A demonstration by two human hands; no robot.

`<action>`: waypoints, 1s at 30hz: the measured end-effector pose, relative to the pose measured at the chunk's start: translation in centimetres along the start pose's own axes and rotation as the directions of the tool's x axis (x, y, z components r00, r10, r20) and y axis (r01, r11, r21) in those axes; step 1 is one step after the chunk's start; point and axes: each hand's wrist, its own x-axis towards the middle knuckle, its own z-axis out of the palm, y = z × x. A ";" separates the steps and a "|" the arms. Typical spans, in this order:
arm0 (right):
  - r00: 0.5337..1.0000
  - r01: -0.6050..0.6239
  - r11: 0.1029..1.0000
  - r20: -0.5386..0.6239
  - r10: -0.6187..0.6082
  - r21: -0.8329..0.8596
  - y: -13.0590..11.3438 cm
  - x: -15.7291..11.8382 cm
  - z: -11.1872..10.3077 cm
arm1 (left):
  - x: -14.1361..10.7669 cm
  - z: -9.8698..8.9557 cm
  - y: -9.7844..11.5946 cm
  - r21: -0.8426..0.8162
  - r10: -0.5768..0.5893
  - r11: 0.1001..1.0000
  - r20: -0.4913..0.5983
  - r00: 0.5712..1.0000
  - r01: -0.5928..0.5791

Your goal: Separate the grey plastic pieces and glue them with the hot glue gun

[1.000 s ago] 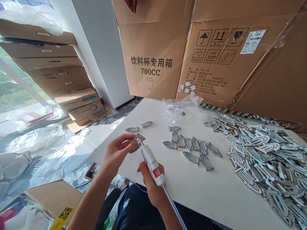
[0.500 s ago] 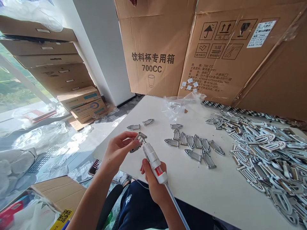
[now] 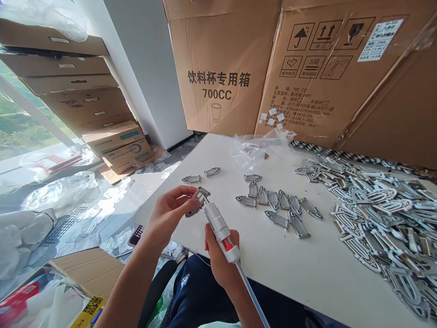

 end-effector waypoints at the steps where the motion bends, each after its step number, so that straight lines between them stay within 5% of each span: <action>1: 1.000 -0.009 1.000 0.008 0.009 0.004 0.0 0.0 0.0 | 0.0 0.0 0.0 0.002 -0.002 1.000 0.000 1.000 0.002; 18: 0.999 -0.009 0.999 0.037 0.008 0.033 -1.0 0.0 -0.1 | -0.3 0.3 0.4 0.048 0.029 0.998 -0.008 1.000 -0.029; 24: 0.997 -0.050 0.994 0.064 0.044 0.093 -1.9 -0.3 0.0 | -0.6 0.6 0.6 0.257 0.203 0.949 -0.048 0.978 -0.184; 30: 0.996 -0.063 0.990 0.069 0.055 0.128 -2.3 -0.1 0.0 | -0.4 -0.2 0.4 0.501 0.426 0.777 0.029 0.904 -0.382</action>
